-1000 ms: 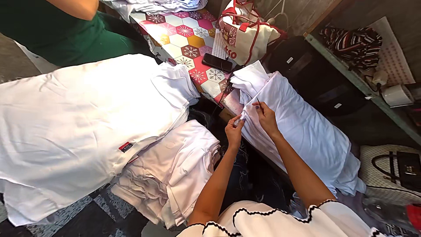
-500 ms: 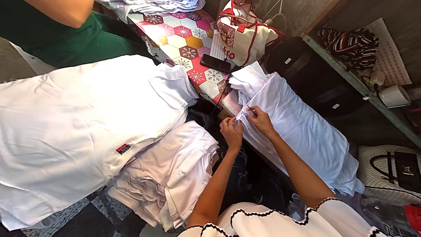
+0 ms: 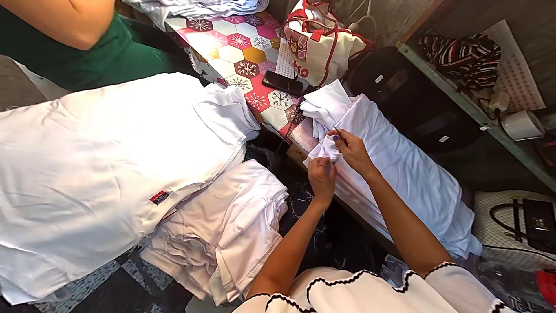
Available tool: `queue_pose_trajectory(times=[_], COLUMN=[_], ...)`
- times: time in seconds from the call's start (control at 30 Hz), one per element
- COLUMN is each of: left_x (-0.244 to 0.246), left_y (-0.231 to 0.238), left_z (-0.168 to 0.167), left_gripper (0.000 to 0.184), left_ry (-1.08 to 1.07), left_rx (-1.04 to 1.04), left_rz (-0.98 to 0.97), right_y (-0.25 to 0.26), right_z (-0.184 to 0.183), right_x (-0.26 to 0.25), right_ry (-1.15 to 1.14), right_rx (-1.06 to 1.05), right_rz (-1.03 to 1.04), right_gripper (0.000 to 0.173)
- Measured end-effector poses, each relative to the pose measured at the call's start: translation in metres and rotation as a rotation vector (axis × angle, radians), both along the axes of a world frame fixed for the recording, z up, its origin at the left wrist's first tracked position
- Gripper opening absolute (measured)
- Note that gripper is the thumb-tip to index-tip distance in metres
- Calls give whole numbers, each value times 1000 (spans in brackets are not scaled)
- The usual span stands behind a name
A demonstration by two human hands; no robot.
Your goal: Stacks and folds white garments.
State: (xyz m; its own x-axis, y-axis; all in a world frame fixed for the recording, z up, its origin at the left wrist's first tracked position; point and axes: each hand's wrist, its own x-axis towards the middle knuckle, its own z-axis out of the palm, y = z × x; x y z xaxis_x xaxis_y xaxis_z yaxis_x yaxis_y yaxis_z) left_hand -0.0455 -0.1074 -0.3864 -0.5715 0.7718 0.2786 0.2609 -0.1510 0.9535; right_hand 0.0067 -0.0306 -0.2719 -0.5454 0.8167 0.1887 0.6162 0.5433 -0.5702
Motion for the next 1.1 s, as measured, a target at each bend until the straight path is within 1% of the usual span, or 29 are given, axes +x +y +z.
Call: queue_pose_trajectory(times=[0.07,0.13,0.2,0.23,0.27,0.3,0.33,0.37,0.4,0.43,0.5,0.53,0.57,0.6,0.67,0.73,0.8,0.87,0.97,1.1], left_x=[29,62,80,82,79,70,59,44,27,10,-23,-34,-40,-44,-47,-46,-46,-44,-41,-38], left_y=[1,0,-5,-6,-7,-8,-10,-13,-17,-19,-14,-7,1,8,17,20,21,20,18,18], left_z=[6,5,-1,-3,-4,-6,-8,-11,-10,-5,4,3,0,-1,-4,-6,-9,-13,-18,-18], left_gripper=[15,17,22,22,20,18,16,15,15,18,36,44,49,50,42,31,22,17,16,16], left_ry=[72,244,488,554,550,489,357,183,29,-109,-346,-417,-454,-470,-465,-454,-455,-472,-487,-471], left_rx=[94,137,147,150,163,183,206,211,164,59,-164,-226,-264,-294,-331,-338,-327,-289,-232,-195], left_rz=[-61,-111,-160,-180,-210,-230,-245,-239,-176,-94,34,64,65,48,25,38,59,81,109,145], right_y=[-3,-5,2,9,17,25,31,34,36,36,33,31,31,31,31,30,27,23,17,11], right_z=[13,18,3,-10,-26,-42,-53,-58,-58,-58,-60,-60,-59,-58,-56,-49,-44,-37,-32,-35], right_x=[-3,-6,-5,-1,5,12,18,20,19,18,16,16,16,16,16,18,19,17,14,13], right_ry=[5,9,-6,-47,-99,-150,-183,-186,-172,-158,-138,-139,-149,-163,-189,-262,-346,-445,-602,-668], right_rx=[25,-25,-127,-187,-245,-294,-335,-366,-379,-370,-326,-319,-326,-332,-339,-318,-293,-274,-233,-190], right_rz=[59,100,110,100,81,50,9,-26,-46,-50,-23,-3,17,36,78,110,146,170,181,185], right_gripper=[27,27,26,26,26,27,27,28,29,29,27,28,30,33,40,38,35,35,38,41])
